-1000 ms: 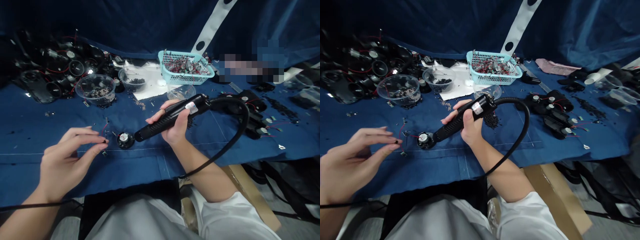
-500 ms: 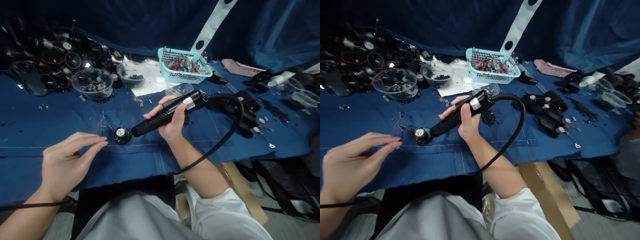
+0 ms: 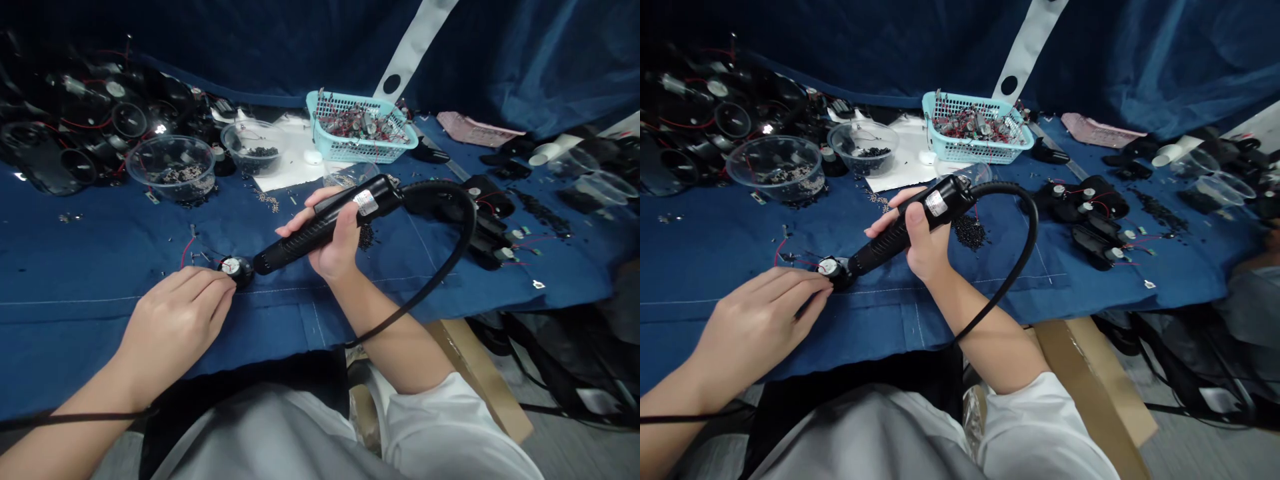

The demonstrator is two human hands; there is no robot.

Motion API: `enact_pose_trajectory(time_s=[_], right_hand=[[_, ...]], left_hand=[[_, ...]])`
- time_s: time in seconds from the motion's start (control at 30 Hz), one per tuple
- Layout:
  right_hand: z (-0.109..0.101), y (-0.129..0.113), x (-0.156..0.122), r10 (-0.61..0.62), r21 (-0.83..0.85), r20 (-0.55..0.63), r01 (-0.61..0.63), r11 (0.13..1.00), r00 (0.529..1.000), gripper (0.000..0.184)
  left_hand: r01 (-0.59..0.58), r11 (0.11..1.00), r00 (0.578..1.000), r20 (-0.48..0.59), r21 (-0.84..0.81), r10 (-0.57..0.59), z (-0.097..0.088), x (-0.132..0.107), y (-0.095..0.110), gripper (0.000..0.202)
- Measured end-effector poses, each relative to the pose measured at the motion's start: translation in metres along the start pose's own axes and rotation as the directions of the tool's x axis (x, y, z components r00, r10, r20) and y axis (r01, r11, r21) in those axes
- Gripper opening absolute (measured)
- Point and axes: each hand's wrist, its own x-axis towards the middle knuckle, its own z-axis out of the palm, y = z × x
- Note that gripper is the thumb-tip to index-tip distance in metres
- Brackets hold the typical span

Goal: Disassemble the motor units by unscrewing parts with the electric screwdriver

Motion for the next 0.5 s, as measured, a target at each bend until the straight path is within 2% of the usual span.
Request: enact_pose_trajectory(time_s=[0.17, 0.33, 0.5], right_hand=[[0.002, -0.002, 0.001, 0.036, -0.067, -0.028, -0.038, 0.997, 0.999, 0.055], [0.002, -0.002, 0.0, -0.005, -0.037, 0.022, 0.006, 0.999, 1.0, 0.051], [0.002, 0.0, -0.001, -0.024, -0.019, 0.042, 0.025, 1.0, 0.999, 0.05]], left_hand=[[-0.04, 0.987, 0.997, 0.074, 0.154, 0.029, -0.01, 0.009, 0.009, 0.025], [-0.096, 0.958, 0.987, 0.147, 0.27, 0.058, -0.013, 0.015, 0.015, 0.028], [-0.072, 0.964, 0.995, 0.079, 0.258, 0.053, -0.01, 0.008, 0.024, 0.017]])
